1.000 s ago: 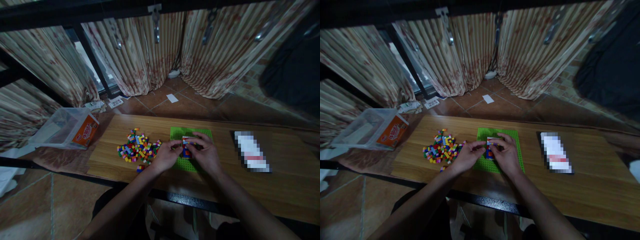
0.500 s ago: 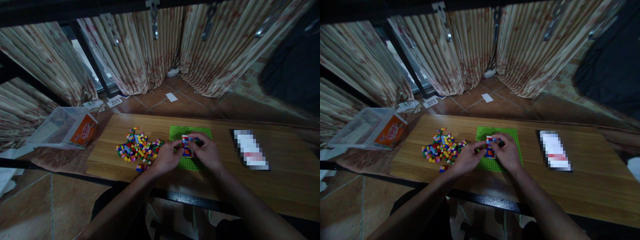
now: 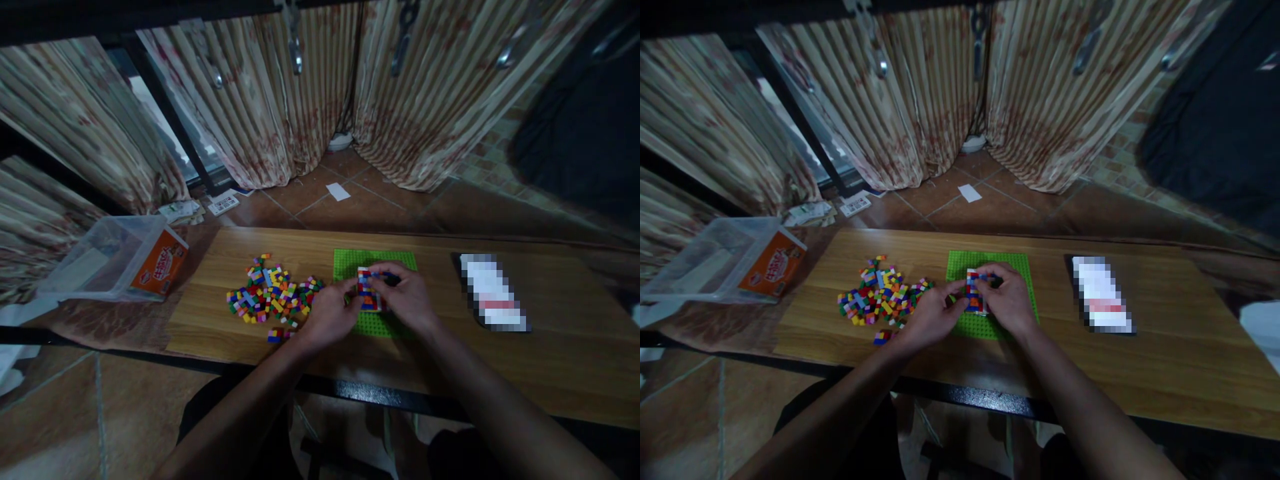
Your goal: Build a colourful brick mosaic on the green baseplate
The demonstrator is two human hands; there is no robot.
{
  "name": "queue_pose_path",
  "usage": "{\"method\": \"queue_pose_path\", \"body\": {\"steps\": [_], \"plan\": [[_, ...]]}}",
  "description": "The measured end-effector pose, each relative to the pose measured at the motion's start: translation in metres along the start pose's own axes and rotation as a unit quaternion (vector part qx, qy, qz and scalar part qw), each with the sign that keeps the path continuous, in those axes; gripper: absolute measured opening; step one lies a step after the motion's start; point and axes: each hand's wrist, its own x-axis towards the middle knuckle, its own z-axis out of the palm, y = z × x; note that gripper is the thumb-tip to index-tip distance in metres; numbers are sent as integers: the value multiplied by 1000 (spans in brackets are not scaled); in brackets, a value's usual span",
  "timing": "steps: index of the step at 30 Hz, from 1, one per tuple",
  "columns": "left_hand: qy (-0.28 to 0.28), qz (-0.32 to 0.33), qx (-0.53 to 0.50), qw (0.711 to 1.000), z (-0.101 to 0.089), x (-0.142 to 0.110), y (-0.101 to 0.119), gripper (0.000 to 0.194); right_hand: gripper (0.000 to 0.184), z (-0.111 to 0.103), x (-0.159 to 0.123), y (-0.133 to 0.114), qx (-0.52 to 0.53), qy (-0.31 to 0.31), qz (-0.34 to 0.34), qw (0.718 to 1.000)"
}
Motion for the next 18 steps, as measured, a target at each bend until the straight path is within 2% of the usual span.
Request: {"method": "queue_pose_path", "body": {"steps": [7,11,18], "plan": [[0,13,26,1000,1,0,1,40,16,1,-2,-4,2,13,-24,1000],[-7,14,25,1000,-1,-1,4,39,17,1,-2,-4,3,6,-15,1000],[-5,-21,23,1000,-2,0,4,41,15,0,1,1,-2,-5,-37,999]]}}
